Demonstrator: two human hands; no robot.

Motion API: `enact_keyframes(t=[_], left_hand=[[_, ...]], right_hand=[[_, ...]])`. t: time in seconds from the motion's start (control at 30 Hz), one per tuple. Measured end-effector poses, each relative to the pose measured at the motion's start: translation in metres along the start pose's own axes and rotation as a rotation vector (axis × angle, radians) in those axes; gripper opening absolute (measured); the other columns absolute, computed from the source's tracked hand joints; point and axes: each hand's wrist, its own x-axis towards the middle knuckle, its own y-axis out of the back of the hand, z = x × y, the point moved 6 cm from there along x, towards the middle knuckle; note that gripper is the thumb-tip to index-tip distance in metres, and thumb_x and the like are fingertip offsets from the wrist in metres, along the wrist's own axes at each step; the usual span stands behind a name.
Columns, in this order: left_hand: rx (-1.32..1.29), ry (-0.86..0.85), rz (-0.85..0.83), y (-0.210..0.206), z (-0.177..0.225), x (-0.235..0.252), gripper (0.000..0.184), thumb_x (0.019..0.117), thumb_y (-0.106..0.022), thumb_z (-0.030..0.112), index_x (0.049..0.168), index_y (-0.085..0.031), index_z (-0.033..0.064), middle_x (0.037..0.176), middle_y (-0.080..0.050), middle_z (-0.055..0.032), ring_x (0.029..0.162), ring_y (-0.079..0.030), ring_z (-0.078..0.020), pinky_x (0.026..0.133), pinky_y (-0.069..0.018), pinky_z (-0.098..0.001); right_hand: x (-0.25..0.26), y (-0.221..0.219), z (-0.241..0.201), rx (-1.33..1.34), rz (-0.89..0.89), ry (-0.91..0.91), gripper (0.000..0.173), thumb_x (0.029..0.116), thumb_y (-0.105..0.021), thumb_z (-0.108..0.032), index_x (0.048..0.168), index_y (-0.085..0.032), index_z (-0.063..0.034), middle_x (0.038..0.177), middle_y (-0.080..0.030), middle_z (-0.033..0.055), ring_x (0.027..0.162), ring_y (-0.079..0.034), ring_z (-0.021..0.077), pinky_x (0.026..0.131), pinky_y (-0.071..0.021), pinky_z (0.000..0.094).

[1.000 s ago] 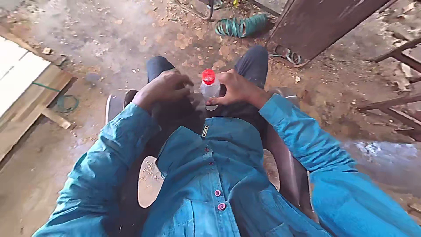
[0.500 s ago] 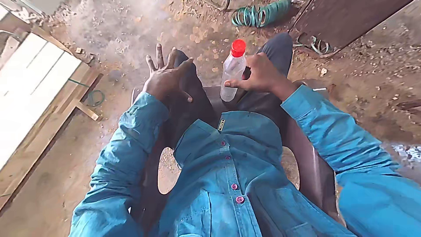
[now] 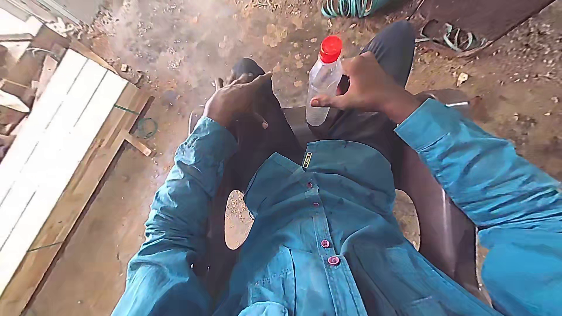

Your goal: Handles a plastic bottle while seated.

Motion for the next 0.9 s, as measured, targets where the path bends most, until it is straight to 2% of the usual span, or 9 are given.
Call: enact_keyframes(t=[0.07, 0.13, 0.27, 0.33, 0.53, 0.6, 0.67, 0.7, 0.9], left_hand=[[-0.043, -0.063, -0.073, -0.007, -0.007, 0.007, 0.112, 0.0707, -0.092, 0.053, 0.162, -0.032, 0.0289, 0.164, -0.037, -0.0145, 0.148, -0.039, -0.0387, 0.112, -0.036, -0.0706], [-0.069, -0.102, -0.092, -0.009, -0.01, 0.009, 0.101, 0.0731, -0.09, 0.053, 0.157, -0.043, 0.0229, 0.163, -0.037, -0.0191, 0.148, -0.04, -0.0394, 0.113, -0.0384, -0.066], [-0.052, -0.092, -0.136, -0.008, -0.005, 0.006, 0.091, 0.0758, -0.087, 0.055, 0.153, -0.049, 0.024, 0.164, -0.032, -0.0222, 0.151, -0.033, -0.0421, 0.116, -0.0336, -0.0657], [-0.031, -0.076, -0.128, -0.006, -0.003, 0.004, 0.091, 0.0752, -0.087, 0.055, 0.152, -0.049, 0.0255, 0.163, -0.035, -0.0196, 0.148, -0.038, -0.0411, 0.113, -0.0366, -0.0659], [-0.084, -0.092, -0.12, -0.009, -0.005, 0.004, 0.094, 0.079, -0.078, 0.068, 0.157, -0.042, 0.0293, 0.166, -0.028, -0.0235, 0.151, -0.031, -0.0443, 0.114, -0.0332, -0.0701], [-0.154, -0.135, -0.084, -0.011, -0.002, 0.004, 0.101, 0.081, -0.067, 0.077, 0.163, -0.03, 0.0312, 0.168, -0.025, -0.0228, 0.154, -0.025, -0.045, 0.118, -0.0254, -0.0704], [-0.219, -0.206, -0.073, -0.014, 0.004, 0.007, 0.105, 0.0808, -0.063, 0.08, 0.165, -0.024, 0.0317, 0.171, -0.017, -0.019, 0.158, -0.013, -0.0422, 0.125, -0.0086, -0.0654], [-0.229, -0.238, -0.077, -0.016, 0.007, 0.008, 0.105, 0.0807, -0.063, 0.081, 0.165, -0.025, 0.0314, 0.172, -0.017, -0.0178, 0.159, -0.01, -0.0416, 0.126, -0.0046, -0.0655], [-0.06, -0.26, -0.208, -0.028, 0.018, 0.009, 0.078, 0.0878, -0.061, 0.075, 0.153, -0.049, 0.0328, 0.167, -0.035, -0.008, 0.157, -0.019, -0.0417, 0.116, -0.0157, -0.0781]], right_hand=[[0.001, -0.004, 0.0, -0.012, -0.021, 0.002, 0.069, 0.0808, -0.068, -0.071, 0.083, -0.06, -0.0032, 0.07, -0.056, 0.0054, 0.064, -0.057, 0.0188, 0.066, -0.0459, 0.0441], [0.002, -0.008, 0.0, -0.018, -0.037, 0.014, 0.07, 0.08, -0.07, -0.071, 0.085, -0.061, -0.0018, 0.07, -0.057, 0.0069, 0.064, -0.058, 0.0205, 0.065, -0.0477, 0.0451], [0.001, -0.011, -0.002, -0.029, -0.017, 0.07, 0.07, 0.0812, -0.069, -0.07, 0.086, -0.06, -0.001, 0.068, -0.055, 0.0064, 0.061, -0.055, 0.0196, 0.063, -0.0461, 0.0431], [0.002, -0.012, 0.0, -0.013, -0.007, 0.078, 0.069, 0.0806, -0.069, -0.07, 0.084, -0.06, -0.0016, 0.067, -0.055, 0.0054, 0.06, -0.055, 0.0179, 0.061, -0.046, 0.0413], [0.001, -0.009, 0.0, 0.007, 0.001, 0.081, 0.067, 0.0796, -0.072, -0.068, 0.083, -0.06, -0.0022, 0.067, -0.056, 0.0052, 0.059, -0.056, 0.0176, 0.06, -0.0469, 0.0412], [0.001, -0.006, -0.001, 0.007, 0.027, 0.081, 0.065, 0.0797, -0.072, -0.067, 0.084, -0.06, -0.0033, 0.067, -0.055, 0.0039, 0.059, -0.055, 0.0155, 0.06, -0.0469, 0.0385], [0.001, -0.003, 0.0, 0.001, 0.034, 0.068, 0.065, 0.08, -0.073, -0.066, 0.09, -0.062, -0.0031, 0.069, -0.058, 0.0033, 0.061, -0.057, 0.0142, 0.062, -0.048, 0.0368], [0.001, -0.003, 0.001, -0.006, 0.028, 0.06, 0.064, 0.0802, -0.073, -0.065, 0.092, -0.063, -0.0035, 0.071, -0.059, 0.0034, 0.062, -0.057, 0.0143, 0.063, -0.0483, 0.0371], [0.004, -0.006, 0.012, -0.018, -0.021, 0.025, 0.067, 0.0795, -0.074, -0.066, 0.101, -0.064, -0.003, 0.077, -0.062, 0.0059, 0.067, -0.06, 0.0172, 0.067, -0.0505, 0.0402]])
